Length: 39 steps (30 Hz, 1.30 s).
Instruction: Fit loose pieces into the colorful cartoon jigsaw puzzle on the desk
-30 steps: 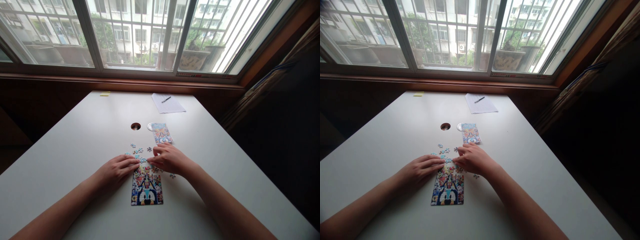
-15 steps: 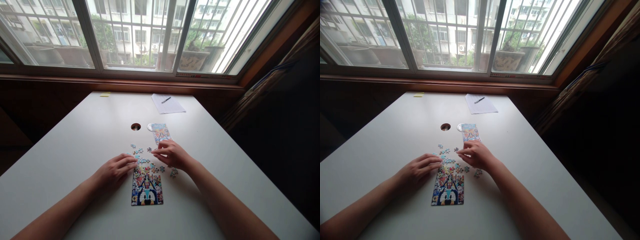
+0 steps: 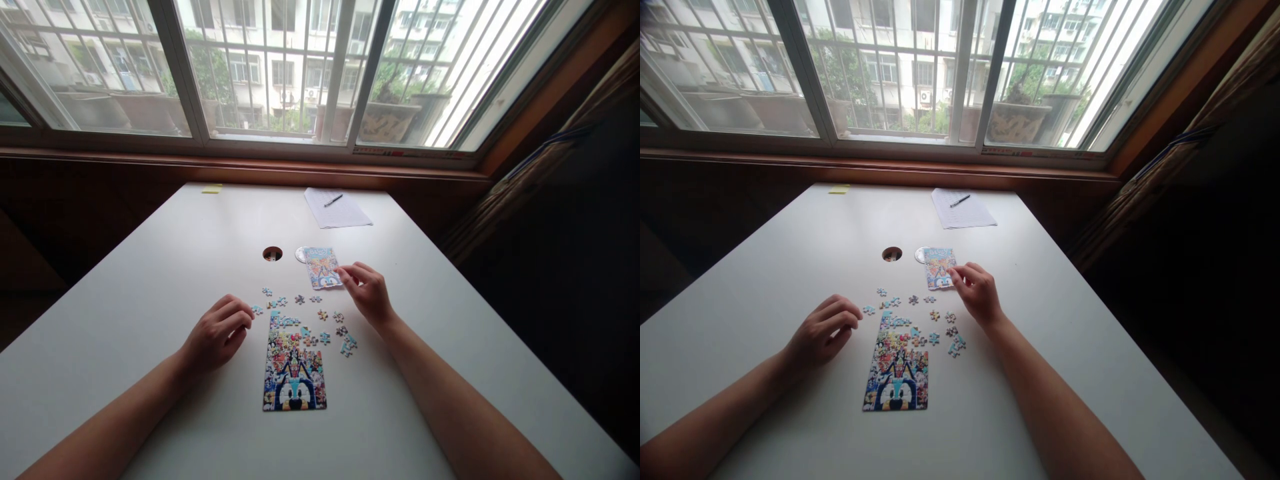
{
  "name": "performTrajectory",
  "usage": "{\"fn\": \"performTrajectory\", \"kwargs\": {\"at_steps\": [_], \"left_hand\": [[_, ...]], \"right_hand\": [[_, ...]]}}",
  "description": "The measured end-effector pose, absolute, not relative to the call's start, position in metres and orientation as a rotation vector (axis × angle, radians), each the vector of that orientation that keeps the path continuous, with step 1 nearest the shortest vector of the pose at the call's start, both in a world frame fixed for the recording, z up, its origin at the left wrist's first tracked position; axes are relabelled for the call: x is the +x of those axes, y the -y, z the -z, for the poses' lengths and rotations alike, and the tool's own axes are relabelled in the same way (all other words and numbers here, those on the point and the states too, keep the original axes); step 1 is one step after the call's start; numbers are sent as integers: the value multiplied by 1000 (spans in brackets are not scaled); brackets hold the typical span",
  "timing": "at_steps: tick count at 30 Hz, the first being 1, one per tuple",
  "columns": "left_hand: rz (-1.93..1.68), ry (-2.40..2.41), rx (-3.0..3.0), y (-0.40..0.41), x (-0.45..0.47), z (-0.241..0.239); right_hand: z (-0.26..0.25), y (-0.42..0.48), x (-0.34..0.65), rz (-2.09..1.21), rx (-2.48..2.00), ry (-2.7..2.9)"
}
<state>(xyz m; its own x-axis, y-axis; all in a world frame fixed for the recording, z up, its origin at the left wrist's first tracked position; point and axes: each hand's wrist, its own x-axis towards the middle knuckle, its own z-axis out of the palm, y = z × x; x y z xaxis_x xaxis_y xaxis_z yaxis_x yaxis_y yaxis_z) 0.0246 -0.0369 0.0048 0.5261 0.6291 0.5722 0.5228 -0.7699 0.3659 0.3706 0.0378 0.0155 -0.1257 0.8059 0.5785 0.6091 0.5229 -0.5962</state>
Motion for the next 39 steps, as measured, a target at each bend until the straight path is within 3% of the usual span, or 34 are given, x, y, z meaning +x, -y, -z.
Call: {"fn": "performTrajectory", "kwargs": {"at_steps": [10, 39], "left_hand": [[-1196, -1079, 2571, 40, 24, -10], [-1279, -1123, 2492, 38, 21, -9]], "right_hand": [[-6, -46, 381, -380, -1261, 1562], [-4, -45, 380, -412, -1297, 1537]]}}
